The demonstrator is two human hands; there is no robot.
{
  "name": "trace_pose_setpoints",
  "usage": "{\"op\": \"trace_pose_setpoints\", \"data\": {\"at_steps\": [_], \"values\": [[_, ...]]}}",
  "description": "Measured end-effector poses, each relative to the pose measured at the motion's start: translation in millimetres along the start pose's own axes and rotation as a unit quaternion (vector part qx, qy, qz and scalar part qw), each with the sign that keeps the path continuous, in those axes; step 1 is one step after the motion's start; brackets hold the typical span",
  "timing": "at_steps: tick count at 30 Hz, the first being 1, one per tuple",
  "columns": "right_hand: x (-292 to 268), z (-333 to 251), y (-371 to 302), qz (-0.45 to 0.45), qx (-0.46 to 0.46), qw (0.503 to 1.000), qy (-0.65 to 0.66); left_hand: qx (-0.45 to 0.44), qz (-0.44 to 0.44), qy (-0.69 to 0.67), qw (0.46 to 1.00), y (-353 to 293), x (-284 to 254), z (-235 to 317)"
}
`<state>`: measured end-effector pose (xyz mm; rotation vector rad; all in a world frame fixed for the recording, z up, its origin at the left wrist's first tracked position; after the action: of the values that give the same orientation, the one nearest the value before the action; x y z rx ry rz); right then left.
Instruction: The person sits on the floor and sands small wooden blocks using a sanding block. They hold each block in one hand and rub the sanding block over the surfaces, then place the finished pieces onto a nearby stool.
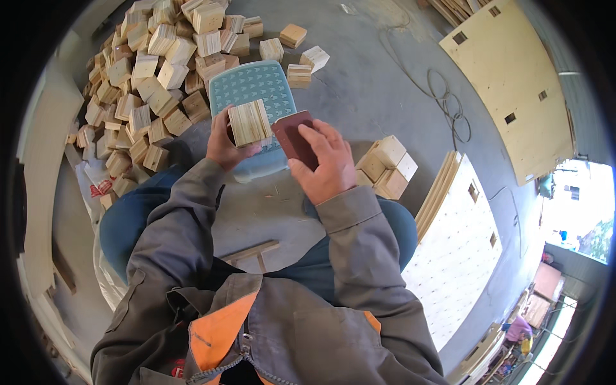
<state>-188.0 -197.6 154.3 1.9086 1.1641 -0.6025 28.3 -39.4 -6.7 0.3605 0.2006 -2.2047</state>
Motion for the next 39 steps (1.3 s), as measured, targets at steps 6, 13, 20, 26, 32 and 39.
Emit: {"op": "trace_pose_setpoints", "data": {"at_steps": [6,13,20,26,32,39], "values": [[40.1,-13.0,-1.0,-0.011,-0.037,0.995,-0.095,0.035,0.04,0.046,0.998,-6.7,-1.5,17.5],[77.2,-11.1,-5.9,0.025,-0.083,0.984,-0.159,-0.007,0.021,-0.093,0.995,-11.4,9.6,6.9],[100.1,17.0,82.5,-0.012,-0.075,0.984,-0.162,0.036,0.057,-0.041,0.997,-11.4,0.4,7.7],[79.1,55.0,131.3,0.073,-0.008,0.994,-0.079,0.022,0.05,-0.053,0.997,-9.6,7.7,14.4],[67.3,0.9,38.8,0.034,-0.047,0.992,-0.115,0.037,0.082,-0.019,0.996,-12.7,-1.4,18.2],[74.9,-26.4,-14.2,-0.005,-0.065,0.984,-0.166,0.043,0.075,-0.029,0.996,-10.5,4.9,16.8]]}}
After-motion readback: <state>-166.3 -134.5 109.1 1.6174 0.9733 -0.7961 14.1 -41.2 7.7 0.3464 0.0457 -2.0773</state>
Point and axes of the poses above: each hand's wrist, its own y-axis towards the middle knuckle, its own x-axis out of the palm, z = x × y, the point moved 5 cm from there along y, towards the middle knuckle, and after that the axes turned 13 degrees about -x, right-handed, at the moved point
